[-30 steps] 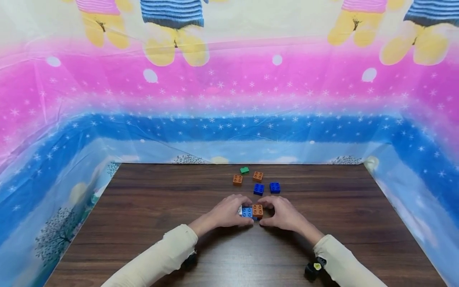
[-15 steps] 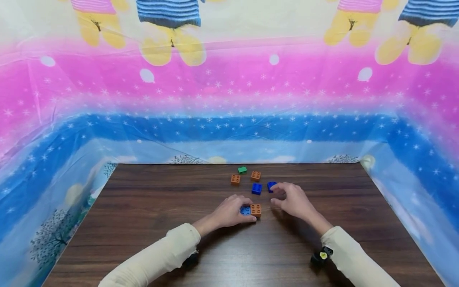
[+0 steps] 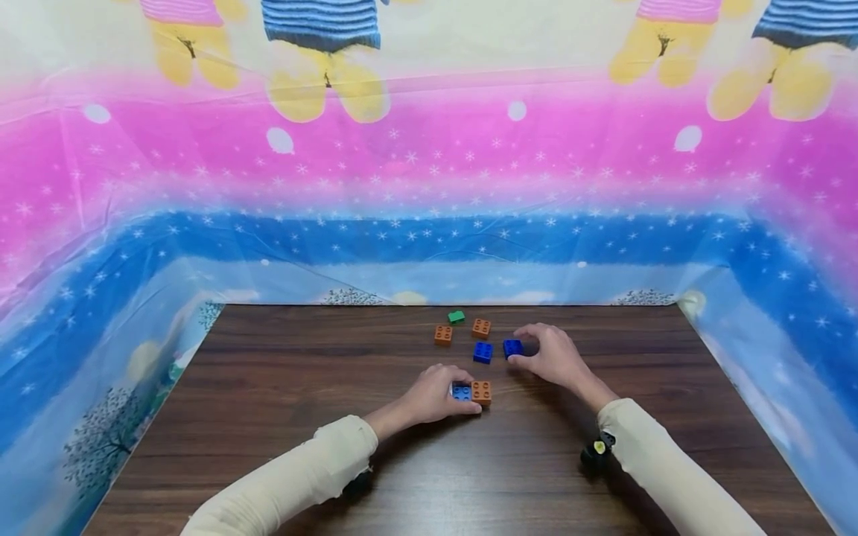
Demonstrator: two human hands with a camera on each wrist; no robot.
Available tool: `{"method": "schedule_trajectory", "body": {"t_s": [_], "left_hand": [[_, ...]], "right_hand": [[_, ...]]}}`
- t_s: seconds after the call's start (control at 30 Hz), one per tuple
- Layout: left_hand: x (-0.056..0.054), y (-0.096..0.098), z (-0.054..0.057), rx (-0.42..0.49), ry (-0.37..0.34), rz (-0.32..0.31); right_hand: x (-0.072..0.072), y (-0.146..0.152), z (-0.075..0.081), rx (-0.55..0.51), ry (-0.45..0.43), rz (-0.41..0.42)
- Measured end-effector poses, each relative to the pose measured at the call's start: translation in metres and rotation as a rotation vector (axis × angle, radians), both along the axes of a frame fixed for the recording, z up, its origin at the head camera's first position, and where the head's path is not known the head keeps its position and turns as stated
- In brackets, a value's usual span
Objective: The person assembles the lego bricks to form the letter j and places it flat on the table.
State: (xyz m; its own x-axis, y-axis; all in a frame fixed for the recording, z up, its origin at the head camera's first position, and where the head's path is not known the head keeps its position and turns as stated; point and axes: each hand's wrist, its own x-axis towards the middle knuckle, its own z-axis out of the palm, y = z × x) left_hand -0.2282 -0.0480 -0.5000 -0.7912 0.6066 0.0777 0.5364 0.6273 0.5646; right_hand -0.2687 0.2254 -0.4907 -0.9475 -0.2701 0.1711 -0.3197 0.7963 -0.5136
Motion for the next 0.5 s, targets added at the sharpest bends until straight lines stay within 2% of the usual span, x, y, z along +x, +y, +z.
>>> {"method": "schedule_trajectory", "body": {"t_s": [0.27,0.5], "left_hand": [[-0.001,0.0,-0.001,0.018,-0.013,0.004],[-0.001,-0.001,-0.002,0.036,-0.027,0.007]], "right_hand": [[-0.015,0.002,-0.013,0.037,-0.019,0.055],[-0.019,0.0,-0.019,0.05,-0.009,0.079]]}}
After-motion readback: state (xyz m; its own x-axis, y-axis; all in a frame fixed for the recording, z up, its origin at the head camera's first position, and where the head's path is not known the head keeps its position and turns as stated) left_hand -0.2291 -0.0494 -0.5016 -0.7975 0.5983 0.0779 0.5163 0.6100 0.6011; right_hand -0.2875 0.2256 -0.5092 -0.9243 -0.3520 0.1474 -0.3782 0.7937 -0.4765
